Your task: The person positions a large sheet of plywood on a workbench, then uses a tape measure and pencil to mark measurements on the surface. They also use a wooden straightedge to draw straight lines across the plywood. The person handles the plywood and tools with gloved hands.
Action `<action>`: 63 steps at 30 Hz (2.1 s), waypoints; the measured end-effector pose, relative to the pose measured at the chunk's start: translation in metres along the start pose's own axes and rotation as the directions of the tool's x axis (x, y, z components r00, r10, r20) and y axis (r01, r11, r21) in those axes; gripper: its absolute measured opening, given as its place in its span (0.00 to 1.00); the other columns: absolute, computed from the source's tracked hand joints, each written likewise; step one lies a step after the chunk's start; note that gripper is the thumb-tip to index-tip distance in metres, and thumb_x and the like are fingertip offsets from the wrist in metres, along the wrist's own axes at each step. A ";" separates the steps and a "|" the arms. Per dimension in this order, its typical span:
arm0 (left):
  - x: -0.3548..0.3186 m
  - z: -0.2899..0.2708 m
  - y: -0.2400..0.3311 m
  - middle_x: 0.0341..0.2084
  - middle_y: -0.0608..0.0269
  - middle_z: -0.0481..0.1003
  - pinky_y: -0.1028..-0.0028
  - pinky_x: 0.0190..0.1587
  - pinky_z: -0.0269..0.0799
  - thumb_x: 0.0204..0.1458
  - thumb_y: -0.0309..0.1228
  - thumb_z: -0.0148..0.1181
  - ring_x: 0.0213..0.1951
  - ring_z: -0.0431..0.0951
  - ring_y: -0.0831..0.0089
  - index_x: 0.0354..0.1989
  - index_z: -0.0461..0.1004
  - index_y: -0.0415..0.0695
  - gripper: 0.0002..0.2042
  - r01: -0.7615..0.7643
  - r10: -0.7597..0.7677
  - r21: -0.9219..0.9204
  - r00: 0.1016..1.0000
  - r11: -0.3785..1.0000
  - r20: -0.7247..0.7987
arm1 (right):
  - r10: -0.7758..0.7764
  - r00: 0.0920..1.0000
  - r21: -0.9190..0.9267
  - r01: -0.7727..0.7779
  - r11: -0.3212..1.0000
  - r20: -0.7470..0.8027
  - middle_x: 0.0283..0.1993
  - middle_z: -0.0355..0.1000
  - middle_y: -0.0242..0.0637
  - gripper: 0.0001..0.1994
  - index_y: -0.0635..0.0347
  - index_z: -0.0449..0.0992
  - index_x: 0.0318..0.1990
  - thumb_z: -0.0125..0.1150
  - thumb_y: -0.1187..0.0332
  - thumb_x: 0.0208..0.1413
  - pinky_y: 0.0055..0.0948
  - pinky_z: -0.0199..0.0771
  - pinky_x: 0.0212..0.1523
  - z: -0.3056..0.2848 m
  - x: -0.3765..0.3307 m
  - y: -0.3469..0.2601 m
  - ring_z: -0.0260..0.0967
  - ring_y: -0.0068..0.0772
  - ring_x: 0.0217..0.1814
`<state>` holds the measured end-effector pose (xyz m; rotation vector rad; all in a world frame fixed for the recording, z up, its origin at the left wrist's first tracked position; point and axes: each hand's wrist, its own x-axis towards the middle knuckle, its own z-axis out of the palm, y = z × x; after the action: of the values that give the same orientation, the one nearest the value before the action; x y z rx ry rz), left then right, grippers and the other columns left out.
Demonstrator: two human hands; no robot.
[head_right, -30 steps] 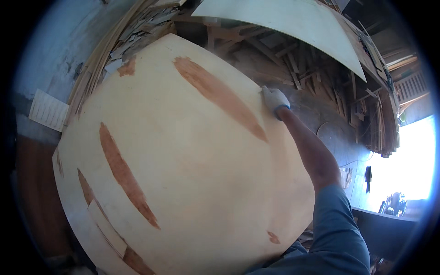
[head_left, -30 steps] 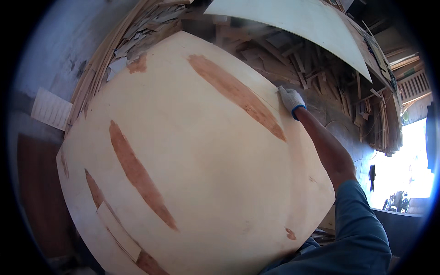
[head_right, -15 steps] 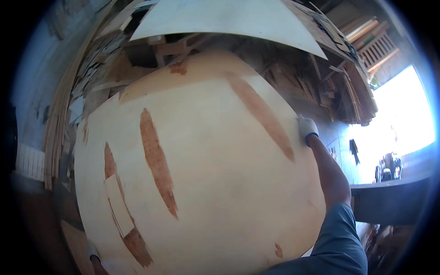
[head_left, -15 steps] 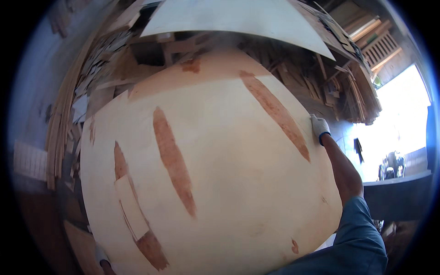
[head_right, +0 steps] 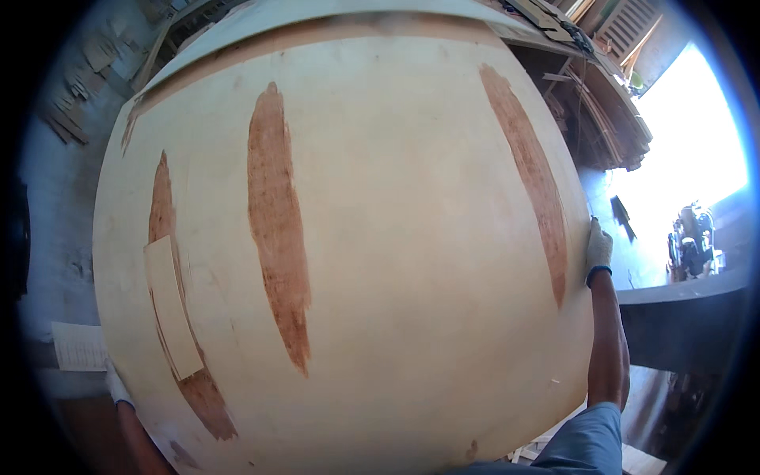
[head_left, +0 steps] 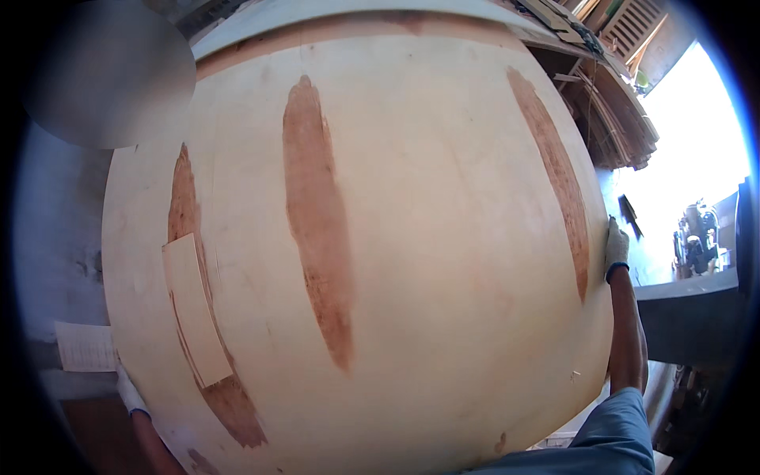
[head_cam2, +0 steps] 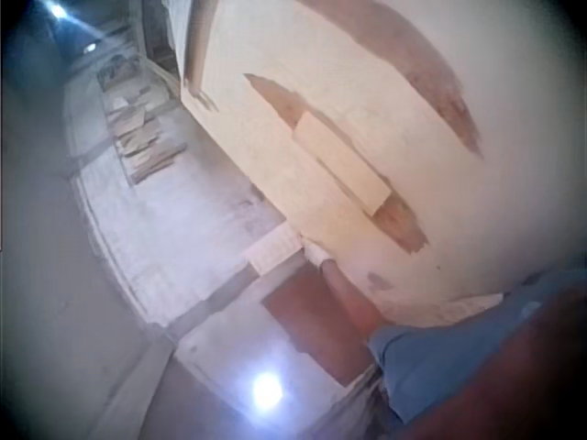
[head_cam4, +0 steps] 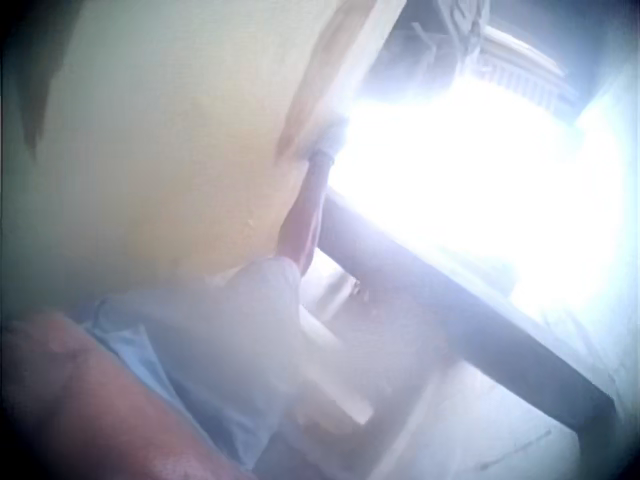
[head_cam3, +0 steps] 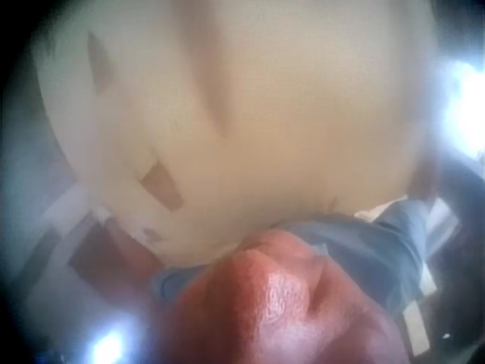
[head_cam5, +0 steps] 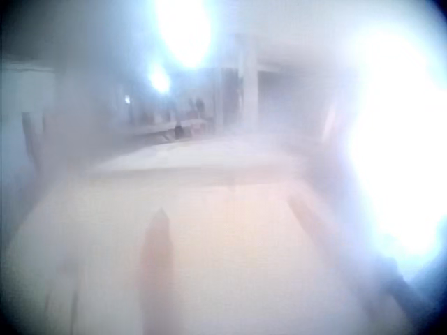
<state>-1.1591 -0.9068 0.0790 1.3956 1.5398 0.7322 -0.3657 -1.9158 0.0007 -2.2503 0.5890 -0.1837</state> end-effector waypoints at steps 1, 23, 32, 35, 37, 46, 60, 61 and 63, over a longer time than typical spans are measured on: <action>-0.003 0.004 -0.002 0.53 0.60 0.77 0.70 0.55 0.72 0.67 0.55 0.48 0.50 0.77 0.67 0.60 0.73 0.35 0.32 -0.052 0.051 -0.024 0.997 0.998 -0.049 | -0.109 0.994 -0.055 0.110 0.992 0.018 0.24 0.70 0.43 0.29 0.76 0.75 0.36 0.48 0.49 0.69 0.41 0.67 0.34 0.004 0.012 0.001 0.65 0.32 0.28; 0.049 0.301 -0.006 0.61 0.41 0.71 0.62 0.64 0.66 0.65 0.57 0.42 0.63 0.72 0.51 0.63 0.70 0.34 0.35 0.051 0.047 0.765 0.993 0.642 -0.106 | -0.155 0.949 0.147 0.118 0.982 0.275 0.28 0.71 0.34 0.32 0.70 0.80 0.41 0.47 0.42 0.68 0.33 0.66 0.34 0.158 0.190 -0.035 0.64 0.26 0.31; 0.044 0.727 0.220 0.54 0.50 0.71 0.61 0.61 0.68 0.69 0.38 0.45 0.57 0.71 0.58 0.48 0.69 0.38 0.14 0.333 0.403 -0.520 0.361 0.787 0.841 | -0.142 0.975 -0.124 0.164 0.979 0.170 0.43 0.79 0.48 0.30 0.70 0.78 0.54 0.48 0.47 0.67 0.39 0.70 0.50 0.214 0.206 -0.100 0.73 0.41 0.44; 0.007 0.841 0.293 0.55 0.49 0.70 0.56 0.64 0.66 0.68 0.41 0.48 0.58 0.70 0.55 0.53 0.67 0.37 0.18 0.619 0.148 -0.605 0.628 0.500 0.764 | -0.143 0.976 -0.117 0.163 0.980 0.163 0.45 0.78 0.49 0.27 0.68 0.78 0.53 0.47 0.50 0.68 0.38 0.70 0.53 0.214 0.187 -0.104 0.73 0.44 0.47; 0.011 0.897 0.324 0.56 0.49 0.70 0.53 0.65 0.65 0.67 0.43 0.50 0.59 0.70 0.53 0.56 0.66 0.36 0.21 0.633 0.067 -0.674 0.708 0.382 0.703 | -0.183 0.971 -0.133 0.204 0.970 0.155 0.46 0.78 0.49 0.25 0.67 0.78 0.52 0.46 0.52 0.69 0.38 0.69 0.55 0.211 0.174 -0.132 0.73 0.45 0.48; 0.065 0.958 0.364 0.56 0.48 0.68 0.52 0.58 0.73 0.64 0.38 0.55 0.56 0.70 0.53 0.59 0.66 0.39 0.20 0.554 -0.039 -0.707 0.798 0.439 0.601 | -0.238 0.952 -0.161 0.269 0.949 0.190 0.53 0.78 0.50 0.22 0.64 0.78 0.55 0.49 0.56 0.68 0.37 0.70 0.59 0.247 0.184 -0.167 0.74 0.46 0.56; -0.056 0.866 0.277 0.48 0.58 0.77 0.62 0.43 0.77 0.63 0.28 0.57 0.46 0.77 0.65 0.56 0.72 0.46 0.13 0.516 -0.082 -0.532 0.765 0.671 0.639 | 0.307 0.940 -0.583 -0.166 0.795 0.151 0.78 0.53 0.46 0.38 0.62 0.71 0.65 0.45 0.36 0.63 0.46 0.39 0.78 0.223 0.110 -0.218 0.44 0.48 0.81; -0.060 0.845 0.271 0.47 0.58 0.77 0.63 0.42 0.77 0.63 0.27 0.58 0.45 0.77 0.65 0.55 0.72 0.46 0.13 0.509 -0.056 -0.544 0.762 0.667 0.645 | 0.322 0.929 -0.549 -0.175 0.817 0.183 0.76 0.57 0.46 0.37 0.62 0.73 0.64 0.45 0.37 0.64 0.46 0.40 0.77 0.221 0.110 -0.218 0.46 0.48 0.80; -0.065 0.810 0.266 0.47 0.58 0.77 0.66 0.42 0.77 0.62 0.26 0.59 0.45 0.77 0.66 0.54 0.73 0.45 0.13 0.508 -0.073 -0.560 0.780 0.655 0.621 | 0.300 0.940 -0.494 -0.187 0.849 0.159 0.70 0.65 0.47 0.35 0.63 0.76 0.59 0.44 0.39 0.65 0.45 0.42 0.76 0.218 0.113 -0.218 0.52 0.49 0.77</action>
<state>-0.3184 -1.0353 -0.0088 0.6276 0.8298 0.5407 -0.1214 -1.6968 0.0053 -2.5794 0.8593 0.3933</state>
